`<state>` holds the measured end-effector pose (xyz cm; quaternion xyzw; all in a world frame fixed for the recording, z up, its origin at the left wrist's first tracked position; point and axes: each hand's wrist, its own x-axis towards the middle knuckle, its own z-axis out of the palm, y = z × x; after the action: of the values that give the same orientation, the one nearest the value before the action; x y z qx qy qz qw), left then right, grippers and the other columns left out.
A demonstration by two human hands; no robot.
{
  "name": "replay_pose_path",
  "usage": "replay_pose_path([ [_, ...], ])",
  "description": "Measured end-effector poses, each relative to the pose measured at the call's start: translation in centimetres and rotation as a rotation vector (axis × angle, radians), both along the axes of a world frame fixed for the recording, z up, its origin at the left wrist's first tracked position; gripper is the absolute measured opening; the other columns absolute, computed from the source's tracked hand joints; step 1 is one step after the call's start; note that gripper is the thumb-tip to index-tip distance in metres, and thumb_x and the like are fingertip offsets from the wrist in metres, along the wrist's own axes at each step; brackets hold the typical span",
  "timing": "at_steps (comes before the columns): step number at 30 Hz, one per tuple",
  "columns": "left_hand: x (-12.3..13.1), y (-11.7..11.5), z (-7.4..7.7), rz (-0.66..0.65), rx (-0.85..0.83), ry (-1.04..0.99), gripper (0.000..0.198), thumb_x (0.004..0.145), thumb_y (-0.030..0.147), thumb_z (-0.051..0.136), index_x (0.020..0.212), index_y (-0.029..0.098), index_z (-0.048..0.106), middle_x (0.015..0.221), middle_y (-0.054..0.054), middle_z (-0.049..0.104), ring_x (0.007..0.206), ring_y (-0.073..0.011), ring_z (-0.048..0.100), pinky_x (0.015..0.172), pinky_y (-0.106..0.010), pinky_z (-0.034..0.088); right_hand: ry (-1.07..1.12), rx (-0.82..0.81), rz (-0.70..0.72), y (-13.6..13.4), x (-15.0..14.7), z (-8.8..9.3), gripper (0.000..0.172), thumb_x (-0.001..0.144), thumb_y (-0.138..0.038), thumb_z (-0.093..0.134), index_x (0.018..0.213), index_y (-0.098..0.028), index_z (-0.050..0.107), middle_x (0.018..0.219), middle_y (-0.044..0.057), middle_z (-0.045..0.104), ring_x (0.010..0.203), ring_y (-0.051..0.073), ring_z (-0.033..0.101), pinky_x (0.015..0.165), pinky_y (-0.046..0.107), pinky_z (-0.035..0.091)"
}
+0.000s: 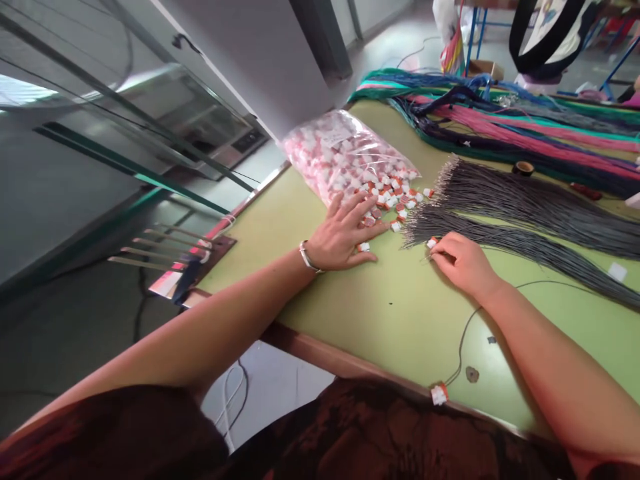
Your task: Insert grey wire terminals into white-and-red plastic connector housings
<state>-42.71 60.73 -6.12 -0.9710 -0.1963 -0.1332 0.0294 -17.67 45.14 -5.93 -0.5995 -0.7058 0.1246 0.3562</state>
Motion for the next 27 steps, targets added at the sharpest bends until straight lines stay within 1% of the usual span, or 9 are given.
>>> replay_pose_path([
  [3,0.9,-1.3,1.5,0.141,-0.067,-0.035,0.055,0.075,0.057,0.06,0.124,0.033,0.055,0.147,-0.006,0.034,0.138,-0.036,0.019,0.109,-0.054,0.01,0.333,-0.064,-0.239,0.0,0.3,0.4,0.014,0.077,-0.029,0.059,0.076,-0.018,0.066,0.072,0.003,0.064,0.061,0.012,0.053,0.058,0.025,0.042],
  [5,2.6,-2.6,2.7,0.219,-0.121,-0.105,0.039,0.084,0.049,0.051,0.116,0.03,0.061,0.135,-0.007,0.047,0.131,-0.0328,0.032,0.106,-0.051,0.02,0.543,-0.123,-0.377,0.2,0.5,0.6,0.017,0.074,-0.033,0.061,0.075,-0.016,0.065,0.065,0.001,0.062,0.05,0.009,0.045,0.048,0.023,0.036],
  [9,7.7,-5.7,4.2,0.226,-0.328,-0.155,0.034,0.09,0.042,0.046,0.102,0.019,0.067,0.092,-0.009,0.065,0.092,-0.0226,0.058,0.083,-0.036,0.042,0.685,-0.137,-0.462,0.3,0.8,0.8,0.02,0.07,-0.034,0.063,0.071,-0.015,0.062,0.057,-0.001,0.057,0.043,0.006,0.036,0.042,0.021,0.028],
  [14,12.1,-7.9,2.9,0.337,-0.383,0.018,0.024,0.082,0.033,0.059,0.096,0.014,0.066,0.089,-0.011,0.065,0.081,-0.0238,0.061,0.07,-0.033,0.045,0.545,-0.101,-0.481,0.2,0.7,1.0,0.017,0.07,-0.032,0.059,0.069,-0.016,0.062,0.057,-0.002,0.057,0.049,0.009,0.042,0.05,0.023,0.035],
  [16,12.0,-7.7,2.2,0.321,-0.39,0.013,0.017,0.084,0.025,0.056,0.09,0.014,0.067,0.09,-0.011,0.065,0.084,-0.0236,0.061,0.073,-0.034,0.046,0.511,-0.087,-0.465,0.2,0.7,0.9,0.016,0.07,-0.031,0.058,0.069,-0.016,0.063,0.057,-0.002,0.057,0.051,0.009,0.044,0.052,0.023,0.035],
  [19,10.7,-6.8,1.7,0.248,-0.518,-0.201,0.012,0.083,0.02,0.057,0.086,0.017,0.068,0.087,-0.008,0.066,0.084,-0.0203,0.06,0.078,-0.033,0.047,0.478,-0.066,-0.437,0.3,0.7,0.6,0.013,0.07,-0.028,0.057,0.068,-0.016,0.062,0.057,-0.002,0.056,0.052,0.01,0.045,0.052,0.023,0.035],
  [21,9.7,-6.5,1.7,0.247,-0.711,-0.429,0.011,0.082,0.021,0.057,0.088,0.017,0.066,0.083,-0.006,0.066,0.08,-0.0178,0.061,0.075,-0.031,0.048,0.457,-0.047,-0.419,0.1,0.5,0.6,0.011,0.07,-0.026,0.056,0.066,-0.017,0.06,0.057,-0.003,0.056,0.052,0.01,0.046,0.052,0.023,0.035],
  [23,9.1,-6.5,1.8,0.251,-1.018,-0.607,0.015,0.082,0.027,0.059,0.092,0.017,0.063,0.081,-0.004,0.066,0.074,-0.016,0.062,0.069,-0.03,0.05,0.425,-0.03,-0.408,-0.1,0.2,0.6,0.01,0.071,-0.025,0.055,0.065,-0.018,0.058,0.057,-0.003,0.055,0.052,0.01,0.046,0.052,0.023,0.036],
  [27,8.9,-7.2,1.3,0.192,-1.571,-0.786,0.031,0.068,0.034,0.075,0.092,0.015,0.065,0.08,-0.003,0.068,0.072,-0.0142,0.065,0.073,-0.03,0.053,0.344,-0.019,-0.389,-0.5,-0.5,0.7,0.01,0.073,-0.024,0.054,0.066,-0.019,0.057,0.058,-0.003,0.055,0.052,0.01,0.047,0.052,0.023,0.037],
])
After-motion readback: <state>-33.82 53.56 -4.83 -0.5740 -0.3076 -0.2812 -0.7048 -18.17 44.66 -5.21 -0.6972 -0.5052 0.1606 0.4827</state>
